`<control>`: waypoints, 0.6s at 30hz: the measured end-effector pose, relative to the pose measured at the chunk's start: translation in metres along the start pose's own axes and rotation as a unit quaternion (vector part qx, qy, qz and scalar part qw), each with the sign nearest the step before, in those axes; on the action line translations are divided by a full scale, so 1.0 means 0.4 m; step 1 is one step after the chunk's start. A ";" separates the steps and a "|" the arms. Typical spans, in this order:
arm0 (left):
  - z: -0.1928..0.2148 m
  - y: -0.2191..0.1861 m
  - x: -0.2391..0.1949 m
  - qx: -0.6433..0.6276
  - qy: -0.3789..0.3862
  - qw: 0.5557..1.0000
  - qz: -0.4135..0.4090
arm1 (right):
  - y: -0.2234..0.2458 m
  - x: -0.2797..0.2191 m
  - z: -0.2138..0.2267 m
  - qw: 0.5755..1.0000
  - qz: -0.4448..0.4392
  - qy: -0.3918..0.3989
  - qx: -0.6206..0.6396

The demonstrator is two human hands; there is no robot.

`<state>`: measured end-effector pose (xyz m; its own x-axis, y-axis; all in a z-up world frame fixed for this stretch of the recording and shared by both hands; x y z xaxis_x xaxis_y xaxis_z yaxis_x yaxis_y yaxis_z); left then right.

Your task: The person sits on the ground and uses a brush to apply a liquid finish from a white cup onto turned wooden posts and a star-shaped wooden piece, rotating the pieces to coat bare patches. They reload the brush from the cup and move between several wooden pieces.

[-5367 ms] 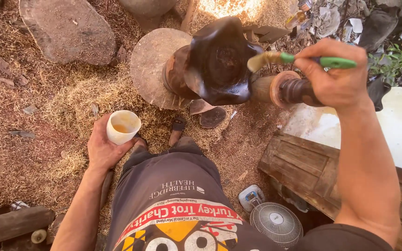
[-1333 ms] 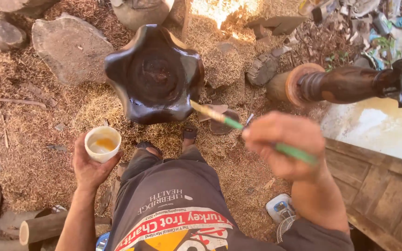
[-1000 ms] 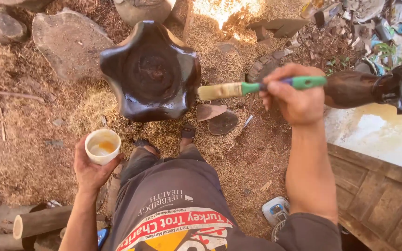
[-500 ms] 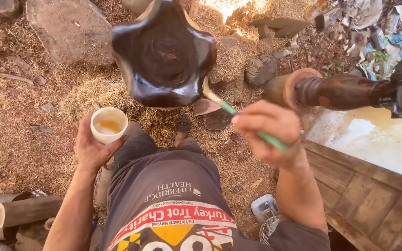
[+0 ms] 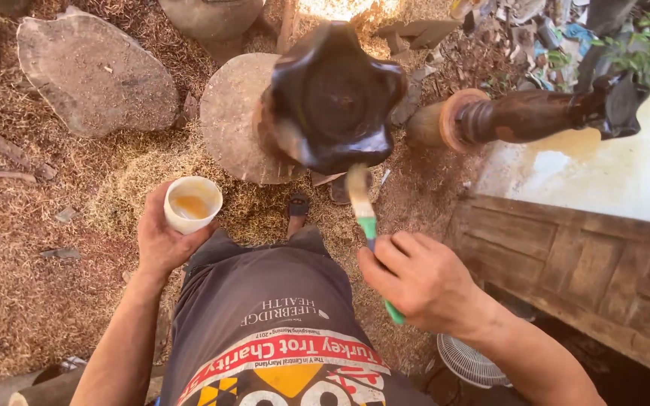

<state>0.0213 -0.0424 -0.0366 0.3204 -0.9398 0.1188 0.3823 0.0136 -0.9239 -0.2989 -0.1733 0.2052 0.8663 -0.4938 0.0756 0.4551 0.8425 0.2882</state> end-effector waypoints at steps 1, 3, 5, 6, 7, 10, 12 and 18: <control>0.018 0.010 0.005 -0.033 0.007 0.999 0.011 | 0.019 -0.003 0.000 1.000 0.001 0.000 0.027; 0.054 0.010 0.014 0.009 0.022 1.000 -0.020 | 0.008 0.002 0.014 0.998 -0.036 -0.034 0.029; 0.083 0.015 0.018 0.049 0.038 0.997 -0.053 | 0.002 0.005 0.012 0.994 -0.075 -0.068 0.029; 0.095 0.024 0.017 0.019 0.042 0.998 -0.046 | -0.004 0.006 0.011 0.986 -0.119 -0.120 -0.004; 0.106 0.032 0.018 -0.010 0.044 0.998 -0.038 | -0.013 0.007 0.013 0.971 -0.160 -0.172 -0.038; 0.138 0.018 0.036 0.070 0.064 0.993 -0.073 | 0.051 0.041 -0.026 0.985 -0.147 -0.085 -0.012; 0.157 0.025 0.028 0.058 0.073 0.993 -0.067 | 0.059 0.027 0.007 0.975 -0.184 -0.120 0.023; 0.198 0.046 0.015 0.032 0.116 0.990 -0.077 | 0.006 0.065 0.008 0.939 -0.301 -0.167 0.023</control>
<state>0.0989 -0.0207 -0.0242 0.0490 -0.9854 0.1632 0.4675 -0.1217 -0.8755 -0.2758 -0.1848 0.2111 0.3383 -0.9241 0.1775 0.8257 0.3820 0.4151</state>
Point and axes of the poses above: each hand's wrist, its own x-axis towards the middle knuckle, its own z-axis out of the back of the hand, y = z × x, the point moved 5 cm from there along x, towards the middle knuckle, and after that the axes turned 10 degrees about -z, right-handed, at the moved point
